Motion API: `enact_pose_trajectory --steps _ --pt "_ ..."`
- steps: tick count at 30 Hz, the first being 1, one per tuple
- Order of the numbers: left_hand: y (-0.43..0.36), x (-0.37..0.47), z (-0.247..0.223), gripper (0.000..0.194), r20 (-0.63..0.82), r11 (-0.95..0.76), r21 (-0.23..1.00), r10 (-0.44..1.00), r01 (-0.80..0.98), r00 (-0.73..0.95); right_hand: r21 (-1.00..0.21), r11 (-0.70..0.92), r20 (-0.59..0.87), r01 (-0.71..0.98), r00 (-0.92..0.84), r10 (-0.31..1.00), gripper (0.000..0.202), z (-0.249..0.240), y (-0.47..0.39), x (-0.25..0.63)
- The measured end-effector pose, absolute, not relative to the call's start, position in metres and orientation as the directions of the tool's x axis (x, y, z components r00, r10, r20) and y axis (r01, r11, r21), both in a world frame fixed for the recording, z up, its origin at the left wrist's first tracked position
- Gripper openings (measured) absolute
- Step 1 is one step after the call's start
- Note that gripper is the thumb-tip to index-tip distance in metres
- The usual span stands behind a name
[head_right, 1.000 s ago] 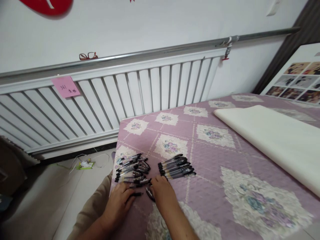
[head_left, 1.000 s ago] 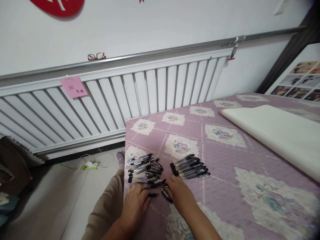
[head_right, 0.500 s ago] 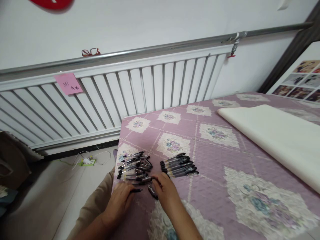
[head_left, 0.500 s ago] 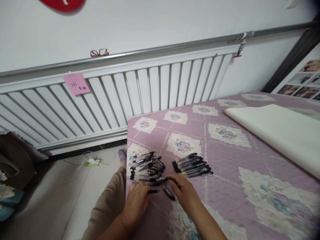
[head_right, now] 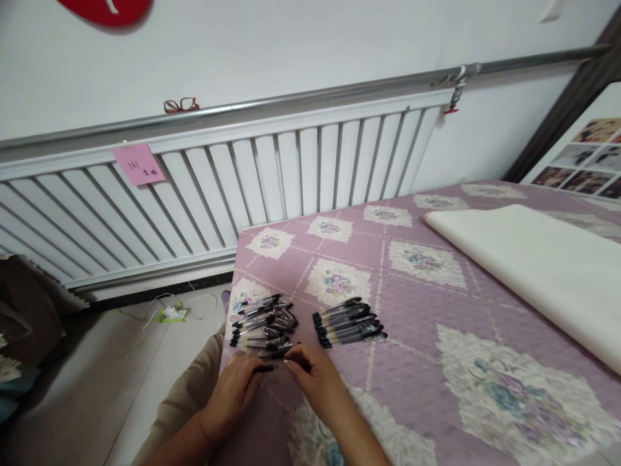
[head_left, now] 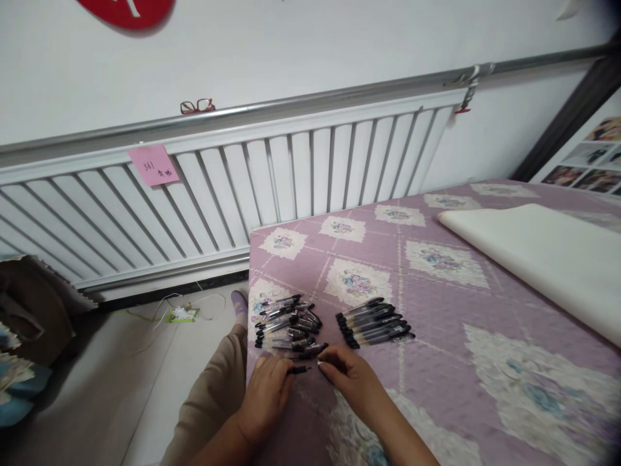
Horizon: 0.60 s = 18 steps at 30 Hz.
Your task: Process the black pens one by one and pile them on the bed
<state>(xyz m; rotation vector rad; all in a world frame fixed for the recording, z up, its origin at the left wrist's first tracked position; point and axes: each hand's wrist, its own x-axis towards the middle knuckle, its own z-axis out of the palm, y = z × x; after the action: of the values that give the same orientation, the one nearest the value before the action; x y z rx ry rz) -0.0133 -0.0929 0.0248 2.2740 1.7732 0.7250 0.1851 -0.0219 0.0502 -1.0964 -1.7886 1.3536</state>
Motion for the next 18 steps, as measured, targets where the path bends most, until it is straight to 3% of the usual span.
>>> enact_pose_trajectory --steps 18 --pt "-0.093 -0.014 0.022 0.022 0.273 -0.350 0.356 0.926 0.866 0.262 -0.855 0.437 0.200 0.281 -0.599 0.776 0.015 0.037 -0.026 0.182"
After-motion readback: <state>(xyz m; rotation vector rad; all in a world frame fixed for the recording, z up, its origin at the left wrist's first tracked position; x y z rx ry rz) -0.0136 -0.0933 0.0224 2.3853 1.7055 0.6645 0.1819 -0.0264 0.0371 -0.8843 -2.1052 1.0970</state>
